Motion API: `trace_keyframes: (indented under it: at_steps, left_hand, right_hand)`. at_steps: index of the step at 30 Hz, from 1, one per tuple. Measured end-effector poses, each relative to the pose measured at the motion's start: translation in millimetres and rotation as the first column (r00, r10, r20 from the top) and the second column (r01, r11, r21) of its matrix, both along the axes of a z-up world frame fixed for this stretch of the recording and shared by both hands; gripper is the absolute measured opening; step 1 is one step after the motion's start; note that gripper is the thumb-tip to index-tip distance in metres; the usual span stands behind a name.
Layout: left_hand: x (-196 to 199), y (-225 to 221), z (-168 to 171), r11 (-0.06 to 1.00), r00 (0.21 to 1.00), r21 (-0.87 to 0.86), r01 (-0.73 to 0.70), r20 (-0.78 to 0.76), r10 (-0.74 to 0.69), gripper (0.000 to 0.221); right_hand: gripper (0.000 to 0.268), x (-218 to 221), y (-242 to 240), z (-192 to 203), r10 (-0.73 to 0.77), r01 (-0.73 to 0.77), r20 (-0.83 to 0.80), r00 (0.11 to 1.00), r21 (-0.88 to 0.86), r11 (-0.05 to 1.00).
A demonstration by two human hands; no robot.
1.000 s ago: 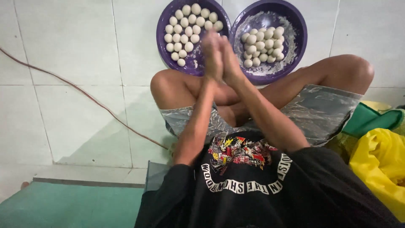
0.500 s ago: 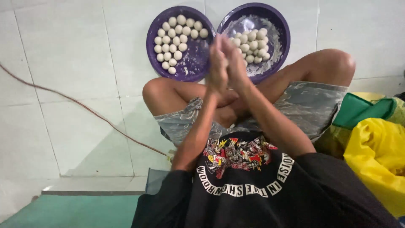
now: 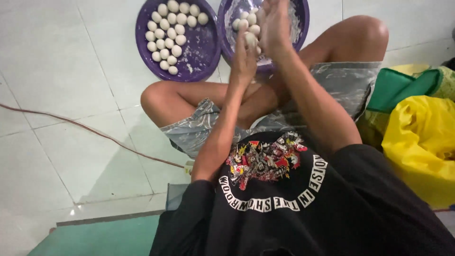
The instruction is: The person is sitting on the floor rolling small pieces of dough into balls and placing them into purple bowls.
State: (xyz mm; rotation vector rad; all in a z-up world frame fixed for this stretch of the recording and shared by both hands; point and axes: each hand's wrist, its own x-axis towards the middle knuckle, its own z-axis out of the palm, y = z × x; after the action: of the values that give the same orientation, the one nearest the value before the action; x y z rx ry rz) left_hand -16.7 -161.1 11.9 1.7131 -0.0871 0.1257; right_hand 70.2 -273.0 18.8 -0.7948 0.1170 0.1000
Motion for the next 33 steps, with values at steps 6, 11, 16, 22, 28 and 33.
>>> trace_keyframes:
  at_steps: [6, 11, 16, 22, 28, 33]
  left_hand:
    - [14.6, -14.6, 41.5, 0.761, 0.996, 0.643, -0.087, 0.059, 0.063, 0.041]
    - [24.2, -31.3, 22.5, 0.590, 0.996, 0.802, -0.089, 0.074, 0.050, 0.050]
    - [24.9, -33.2, 23.7, 0.597, 0.991, 0.791, -0.132, 0.119, 0.061, 0.059]
    - [19.7, -24.0, 31.2, 0.793, 0.998, 0.610, -0.006, 0.053, -0.033, 0.057]
    - [22.2, 18.1, 18.7, 0.873, 0.985, 0.475, -0.112, 0.171, 0.033, 0.055]
    - [23.8, 119.0, 6.5, 0.786, 0.871, 0.382, -0.486, 0.284, 0.401, 0.042]
  right_hand:
    - [0.064, -2.5, -60.5, -6.4, -0.073, 0.094, 0.217, 0.973, -0.089, 0.992]
    - [0.065, -7.9, -64.9, 2.4, -0.085, 0.094, 0.154, 0.984, -0.051, 0.994]
    - [0.064, -6.9, -65.5, -1.6, -0.079, 0.089, 0.184, 0.980, -0.046, 0.995]
    - [0.059, -10.5, -59.1, 10.2, -0.090, 0.096, 0.061, 0.994, -0.111, 0.989]
    - [0.039, -16.9, -23.4, 53.3, -0.096, 0.050, -0.145, 0.985, -0.292, 0.955]
    - [0.026, -21.3, 56.7, 22.3, 0.267, 0.008, 0.171, 0.949, -0.855, 0.518]
